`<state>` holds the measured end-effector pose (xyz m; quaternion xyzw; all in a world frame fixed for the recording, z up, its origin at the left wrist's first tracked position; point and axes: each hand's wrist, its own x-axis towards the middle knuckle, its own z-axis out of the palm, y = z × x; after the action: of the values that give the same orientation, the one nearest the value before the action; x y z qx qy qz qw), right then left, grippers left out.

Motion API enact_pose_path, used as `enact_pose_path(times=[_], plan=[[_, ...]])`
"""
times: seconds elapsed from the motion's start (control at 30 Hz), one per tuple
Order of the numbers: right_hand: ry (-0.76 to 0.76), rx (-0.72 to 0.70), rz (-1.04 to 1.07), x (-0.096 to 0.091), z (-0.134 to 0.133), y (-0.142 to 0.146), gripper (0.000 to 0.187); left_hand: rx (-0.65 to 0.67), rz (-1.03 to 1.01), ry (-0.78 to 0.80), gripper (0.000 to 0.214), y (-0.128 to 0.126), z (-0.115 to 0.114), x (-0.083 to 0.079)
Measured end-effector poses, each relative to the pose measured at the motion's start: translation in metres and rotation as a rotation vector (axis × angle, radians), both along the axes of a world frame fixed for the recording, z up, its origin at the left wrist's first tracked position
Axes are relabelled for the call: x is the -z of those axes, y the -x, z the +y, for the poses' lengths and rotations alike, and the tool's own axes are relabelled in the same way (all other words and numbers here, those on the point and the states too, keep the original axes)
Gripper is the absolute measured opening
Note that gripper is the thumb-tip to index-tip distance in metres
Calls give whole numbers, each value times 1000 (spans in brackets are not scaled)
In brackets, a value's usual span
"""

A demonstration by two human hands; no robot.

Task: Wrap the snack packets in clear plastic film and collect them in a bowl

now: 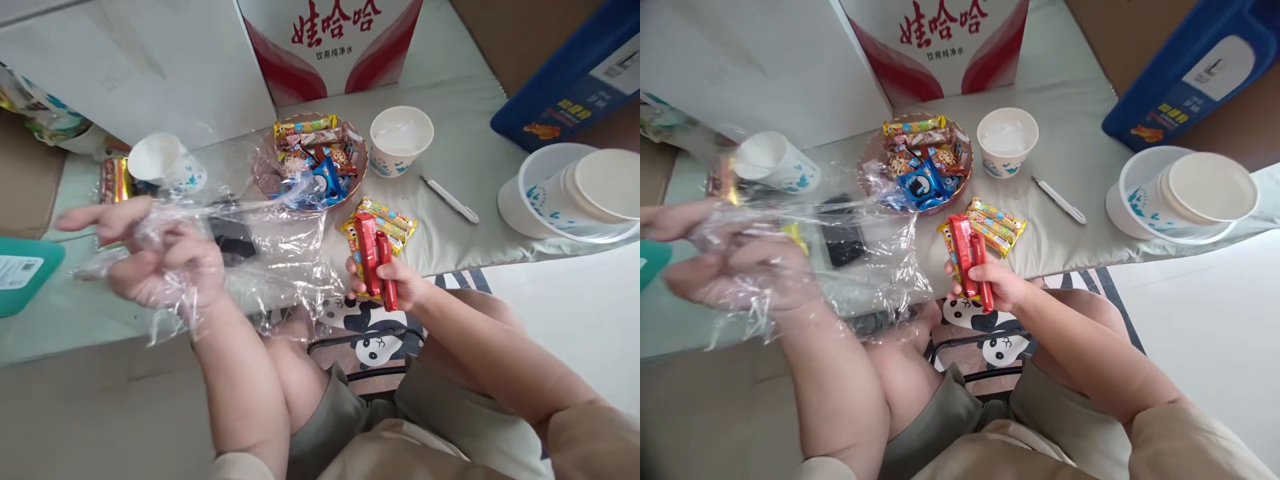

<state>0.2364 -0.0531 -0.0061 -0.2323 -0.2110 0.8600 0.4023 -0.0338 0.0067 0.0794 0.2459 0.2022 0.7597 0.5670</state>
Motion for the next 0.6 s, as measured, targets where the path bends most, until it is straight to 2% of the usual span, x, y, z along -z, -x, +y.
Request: enact_pose_path(times=[0.03, 0.07, 0.1, 0.17, 0.23, 0.33, 0.43, 0.53, 0.6], plan=[[-44, 29, -72, -6, 0, -4, 43, 79, -51, -172, 64, 12, 6, 9], [-82, 54, -166, -13, 1, -7, 43, 132, -63, -204, 66, 22, 12, 17], [-115, 84, -282, -20, 3, -11, 44, 235, -19, -142, 70, 30, 17, 24], [-185, 155, -549, -37, 11, -16, 49, 240, -137, -202, 74, 38, 21, 31], [-306, 229, -816, -56, 27, -20, 61, 191, -206, -259, 70, 38, 18, 30], [-630, 303, -1144, -86, 69, -18, 74, 92, -194, -313, 66, 35, 13, 27], [-979, 318, -1390, -111, 120, -5, 81, 158, -176, -397, 69, 42, 19, 35], [-1147, 195, -1602, -130, 165, 19, 84, 263, -171, -498, 68, 55, 31, 47], [-1152, -65, -1739, -138, 187, 33, 89, 273, -157, -514, 63, 62, 34, 50]])
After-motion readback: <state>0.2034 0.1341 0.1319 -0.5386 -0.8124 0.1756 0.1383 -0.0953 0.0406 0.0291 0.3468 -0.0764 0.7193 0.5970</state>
